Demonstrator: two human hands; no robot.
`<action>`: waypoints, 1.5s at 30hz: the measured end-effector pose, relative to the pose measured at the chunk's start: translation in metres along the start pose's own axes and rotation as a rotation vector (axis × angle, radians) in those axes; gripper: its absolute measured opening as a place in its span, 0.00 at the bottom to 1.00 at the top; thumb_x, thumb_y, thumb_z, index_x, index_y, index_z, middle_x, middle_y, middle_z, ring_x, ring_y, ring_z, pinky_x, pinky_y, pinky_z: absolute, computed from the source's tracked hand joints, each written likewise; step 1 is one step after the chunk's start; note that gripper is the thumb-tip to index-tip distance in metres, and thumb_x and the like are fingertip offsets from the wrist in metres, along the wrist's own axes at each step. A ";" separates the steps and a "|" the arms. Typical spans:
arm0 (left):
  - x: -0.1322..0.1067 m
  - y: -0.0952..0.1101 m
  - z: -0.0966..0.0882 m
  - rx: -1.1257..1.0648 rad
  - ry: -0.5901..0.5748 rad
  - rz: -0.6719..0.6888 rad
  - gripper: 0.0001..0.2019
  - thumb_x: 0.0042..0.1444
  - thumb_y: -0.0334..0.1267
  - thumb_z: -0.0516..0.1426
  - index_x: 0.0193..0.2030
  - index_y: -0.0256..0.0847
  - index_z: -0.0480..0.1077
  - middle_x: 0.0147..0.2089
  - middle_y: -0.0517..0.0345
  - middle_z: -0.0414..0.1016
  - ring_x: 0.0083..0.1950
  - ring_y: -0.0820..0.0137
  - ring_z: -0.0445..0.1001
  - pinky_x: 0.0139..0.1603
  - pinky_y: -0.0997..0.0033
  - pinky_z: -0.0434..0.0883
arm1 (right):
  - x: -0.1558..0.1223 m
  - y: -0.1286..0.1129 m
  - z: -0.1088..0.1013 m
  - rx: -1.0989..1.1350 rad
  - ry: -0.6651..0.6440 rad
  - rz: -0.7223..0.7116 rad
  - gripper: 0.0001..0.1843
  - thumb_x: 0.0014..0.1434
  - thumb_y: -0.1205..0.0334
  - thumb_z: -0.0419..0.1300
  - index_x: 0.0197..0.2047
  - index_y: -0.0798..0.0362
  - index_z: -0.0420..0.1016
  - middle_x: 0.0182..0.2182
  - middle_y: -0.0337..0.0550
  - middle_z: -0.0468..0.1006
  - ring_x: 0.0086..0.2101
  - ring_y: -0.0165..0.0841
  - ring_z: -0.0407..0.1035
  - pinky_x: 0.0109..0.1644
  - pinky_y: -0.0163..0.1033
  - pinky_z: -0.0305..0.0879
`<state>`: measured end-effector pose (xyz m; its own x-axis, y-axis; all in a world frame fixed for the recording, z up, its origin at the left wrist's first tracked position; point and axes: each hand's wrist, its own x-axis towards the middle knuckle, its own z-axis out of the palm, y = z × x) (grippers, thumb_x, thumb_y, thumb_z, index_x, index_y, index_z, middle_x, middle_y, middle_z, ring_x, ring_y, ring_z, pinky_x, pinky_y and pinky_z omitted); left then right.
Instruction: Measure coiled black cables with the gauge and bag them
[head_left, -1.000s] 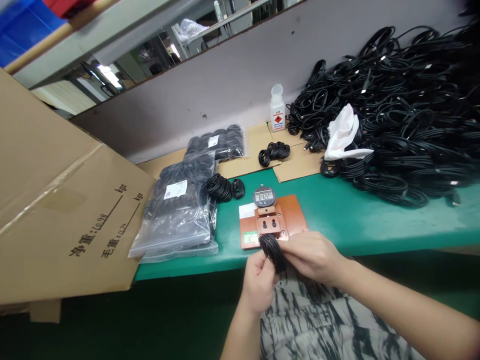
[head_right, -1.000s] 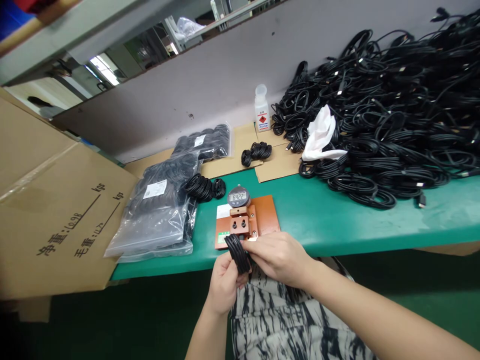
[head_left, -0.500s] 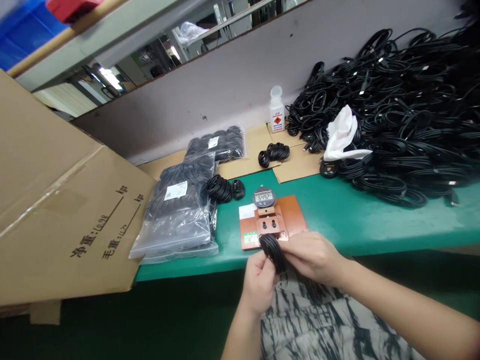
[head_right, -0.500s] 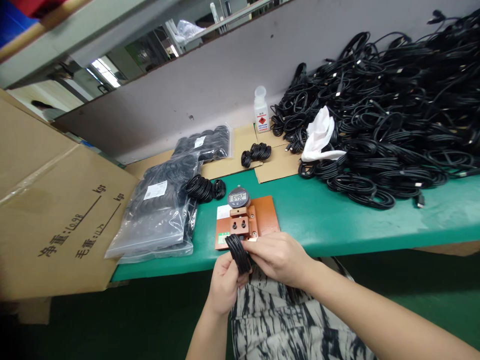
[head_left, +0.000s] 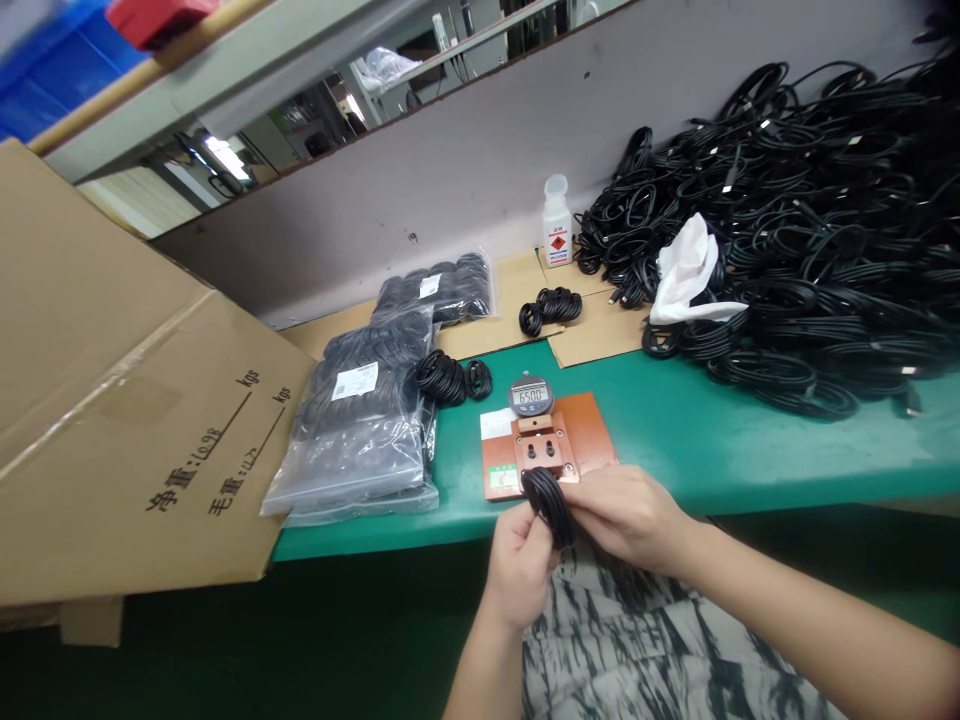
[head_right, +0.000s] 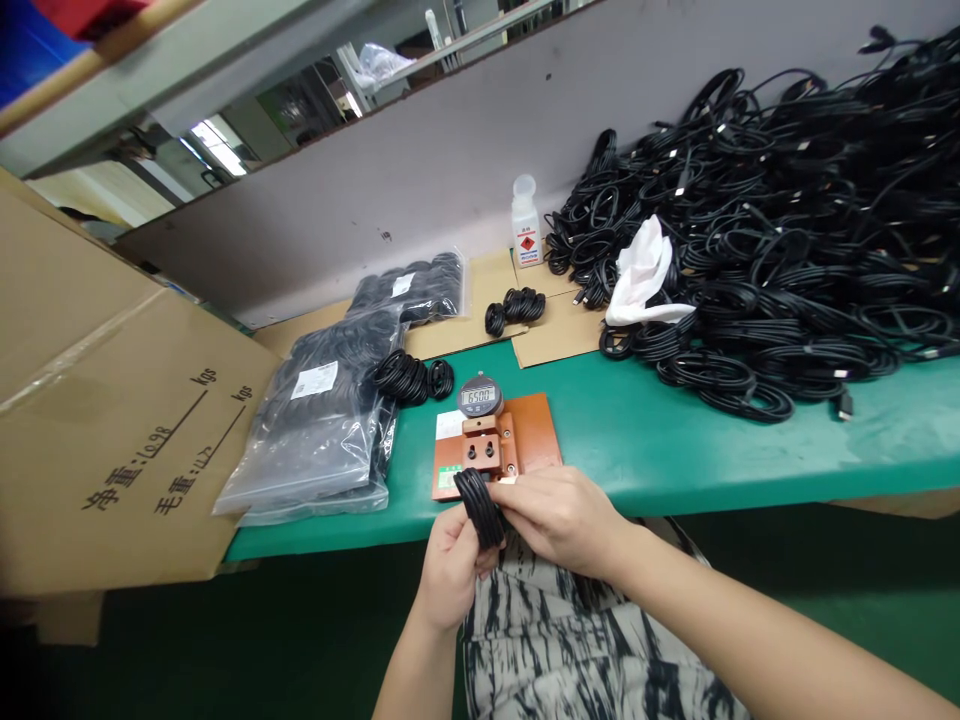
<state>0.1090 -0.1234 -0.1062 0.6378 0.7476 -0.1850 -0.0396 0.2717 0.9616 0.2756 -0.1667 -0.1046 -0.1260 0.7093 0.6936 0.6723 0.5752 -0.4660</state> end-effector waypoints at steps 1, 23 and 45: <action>0.000 0.000 0.000 -0.002 -0.001 -0.001 0.22 0.59 0.55 0.56 0.24 0.39 0.61 0.17 0.70 0.49 0.17 0.81 0.45 0.18 0.77 0.45 | 0.000 0.000 0.000 0.004 0.000 0.000 0.12 0.68 0.71 0.49 0.47 0.58 0.73 0.27 0.44 0.78 0.25 0.34 0.73 0.28 0.38 0.67; 0.000 0.002 0.001 -0.019 -0.007 -0.013 0.23 0.59 0.56 0.56 0.24 0.38 0.61 0.17 0.70 0.49 0.17 0.81 0.45 0.19 0.77 0.44 | 0.000 0.000 0.000 0.035 0.013 0.008 0.12 0.68 0.71 0.50 0.48 0.58 0.73 0.30 0.45 0.80 0.27 0.35 0.74 0.29 0.38 0.68; 0.000 0.007 0.004 -0.016 -0.033 0.015 0.25 0.59 0.59 0.54 0.23 0.40 0.57 0.17 0.70 0.48 0.18 0.81 0.43 0.19 0.76 0.42 | -0.002 -0.001 0.003 0.049 -0.034 0.039 0.12 0.69 0.71 0.48 0.43 0.56 0.73 0.23 0.41 0.74 0.21 0.34 0.67 0.25 0.38 0.59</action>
<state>0.1117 -0.1237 -0.0987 0.6624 0.7310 -0.1639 -0.0614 0.2710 0.9606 0.2729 -0.1676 -0.1073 -0.1252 0.7444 0.6559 0.6406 0.5655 -0.5194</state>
